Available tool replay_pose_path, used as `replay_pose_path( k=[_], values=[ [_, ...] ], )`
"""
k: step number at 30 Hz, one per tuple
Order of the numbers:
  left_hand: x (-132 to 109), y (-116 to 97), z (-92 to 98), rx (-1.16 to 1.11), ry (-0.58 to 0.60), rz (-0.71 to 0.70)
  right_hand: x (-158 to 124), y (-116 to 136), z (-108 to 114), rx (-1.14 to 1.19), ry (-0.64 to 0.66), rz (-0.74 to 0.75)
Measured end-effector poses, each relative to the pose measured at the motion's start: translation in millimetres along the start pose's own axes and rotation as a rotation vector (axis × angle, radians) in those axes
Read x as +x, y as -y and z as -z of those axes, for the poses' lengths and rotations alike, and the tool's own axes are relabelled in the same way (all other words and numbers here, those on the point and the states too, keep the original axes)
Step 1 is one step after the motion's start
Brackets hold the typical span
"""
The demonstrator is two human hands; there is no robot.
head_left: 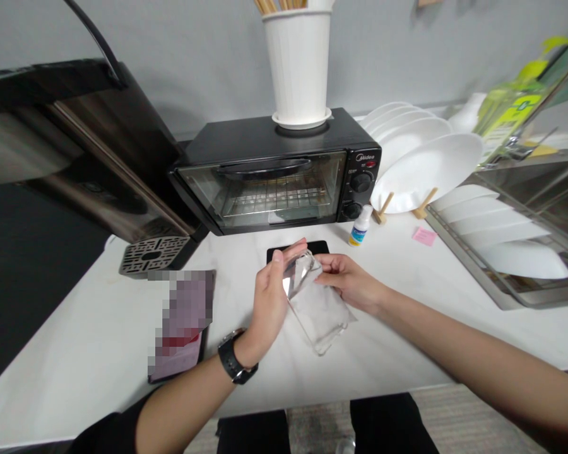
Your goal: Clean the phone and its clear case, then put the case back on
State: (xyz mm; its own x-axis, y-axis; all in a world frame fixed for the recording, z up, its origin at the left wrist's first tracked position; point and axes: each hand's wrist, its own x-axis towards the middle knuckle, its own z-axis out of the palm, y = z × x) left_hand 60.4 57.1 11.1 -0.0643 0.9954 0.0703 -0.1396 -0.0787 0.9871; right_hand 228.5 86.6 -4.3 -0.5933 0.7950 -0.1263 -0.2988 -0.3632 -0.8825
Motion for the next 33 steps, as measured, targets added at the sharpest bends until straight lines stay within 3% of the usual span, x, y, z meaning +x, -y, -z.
replay_pose_path(
  k=[7,12,17,22,24,27,33],
  values=[
    [-4,1,-1.5,-0.012,0.078,-0.048,0,-1,3,-0.291,-0.083,0.072],
    [-5,0,-2.4,0.068,0.046,-0.042,0,-1,0,-0.161,0.042,0.113],
    [-7,-4,-3.6,0.126,0.121,-0.037,1,-1,1,-0.299,-0.093,0.098],
    [-5,-1,-0.2,0.089,0.026,0.031,0,-3,-7,-0.036,0.043,0.031],
    [-3,1,0.9,0.038,-0.019,0.018,-2,-4,-10,-0.051,0.015,-0.035],
    [0,4,1.0,-0.064,-0.062,-0.008,-4,-5,-10,-0.260,-0.101,-0.058],
    [3,5,-0.7,-0.080,0.034,0.050,-4,-4,-6,-0.147,-0.030,-0.001]
  ],
)
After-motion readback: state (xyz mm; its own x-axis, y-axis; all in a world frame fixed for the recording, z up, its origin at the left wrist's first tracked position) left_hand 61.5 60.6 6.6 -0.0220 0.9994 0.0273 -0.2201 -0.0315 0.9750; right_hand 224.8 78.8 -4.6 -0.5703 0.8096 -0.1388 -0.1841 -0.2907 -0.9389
